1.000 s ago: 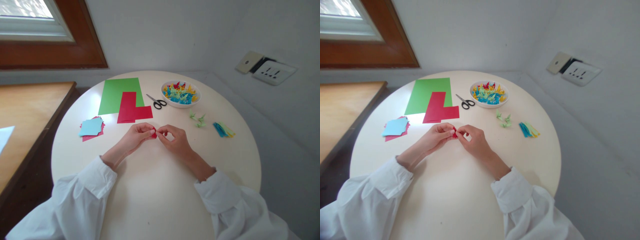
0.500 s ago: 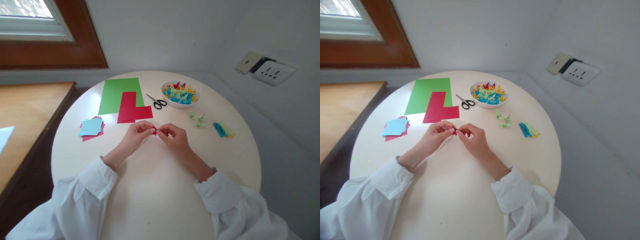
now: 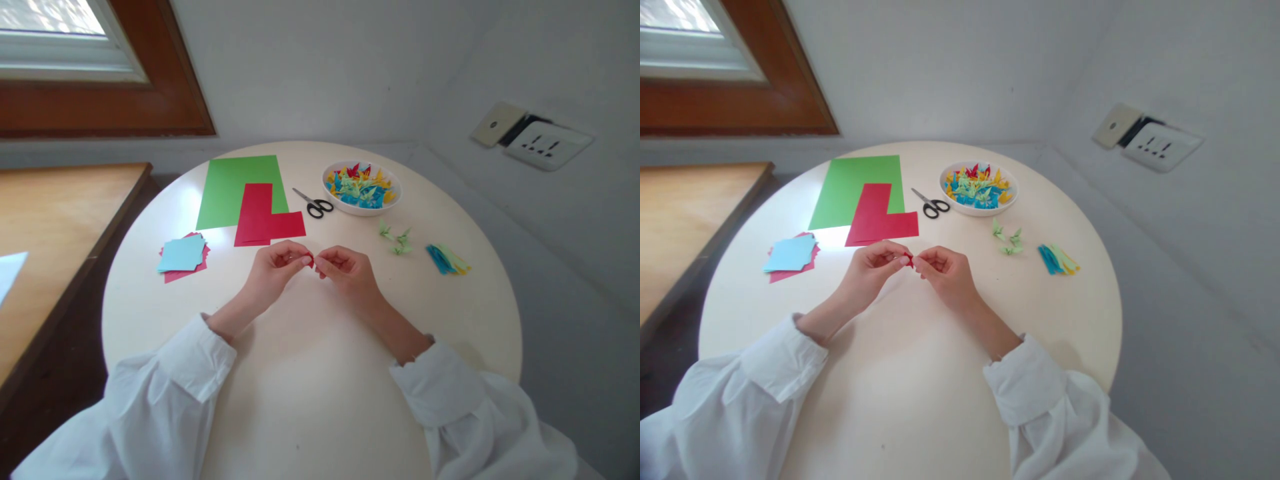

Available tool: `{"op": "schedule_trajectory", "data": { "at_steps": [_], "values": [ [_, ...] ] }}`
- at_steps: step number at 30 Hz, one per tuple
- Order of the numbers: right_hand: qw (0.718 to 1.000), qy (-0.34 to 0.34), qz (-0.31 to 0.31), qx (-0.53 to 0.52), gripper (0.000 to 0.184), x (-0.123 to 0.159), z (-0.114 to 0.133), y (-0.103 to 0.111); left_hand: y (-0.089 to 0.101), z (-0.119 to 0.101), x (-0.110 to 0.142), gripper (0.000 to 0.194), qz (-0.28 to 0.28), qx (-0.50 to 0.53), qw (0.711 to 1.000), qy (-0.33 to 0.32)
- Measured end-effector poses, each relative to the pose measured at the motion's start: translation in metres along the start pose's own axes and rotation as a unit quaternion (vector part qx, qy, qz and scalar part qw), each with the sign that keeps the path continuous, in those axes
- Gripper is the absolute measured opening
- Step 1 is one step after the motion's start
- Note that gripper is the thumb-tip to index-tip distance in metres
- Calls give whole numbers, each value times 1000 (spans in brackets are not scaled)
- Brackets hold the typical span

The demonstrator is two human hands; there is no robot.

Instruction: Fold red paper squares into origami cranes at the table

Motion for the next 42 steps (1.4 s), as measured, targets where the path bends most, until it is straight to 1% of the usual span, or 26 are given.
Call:
{"op": "schedule_trajectory", "data": {
  "at_steps": [3,7,12,24,32,37,42],
  "values": [
    [1000,-10,-3,-11,24,0,-3,1,1,-2,0,14,-7,-3,1000,-8],
    [1000,-16,1,0,28,-1,-4,0,3,-5,0,15,-20,-11,1000,-19],
    [1000,-11,19,-1,29,0,-2,-2,0,-7,1,16,-6,-11,999,-29],
    [999,-16,25,-44,18,-1,-3,-5,2,-6,2,14,-15,-30,999,-31],
    [998,-14,23,-48,15,0,0,-4,2,-4,1,16,-15,-45,999,-17],
    [999,-12,21,-42,15,1,3,-5,3,-4,1,18,-24,-61,998,-17],
    [999,-8,18,-36,12,2,6,-4,1,-4,0,16,-8,-58,998,-18]
  ]
}}
Point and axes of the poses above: each hand's wrist, its own x-axis away from the middle knuckle, its own y-axis out of the back of the hand, z = x × y, the point moved 9 cm from there along -x, towards the middle knuckle, and after that the axes turned 4 degrees about x, right-handed, at the moved point
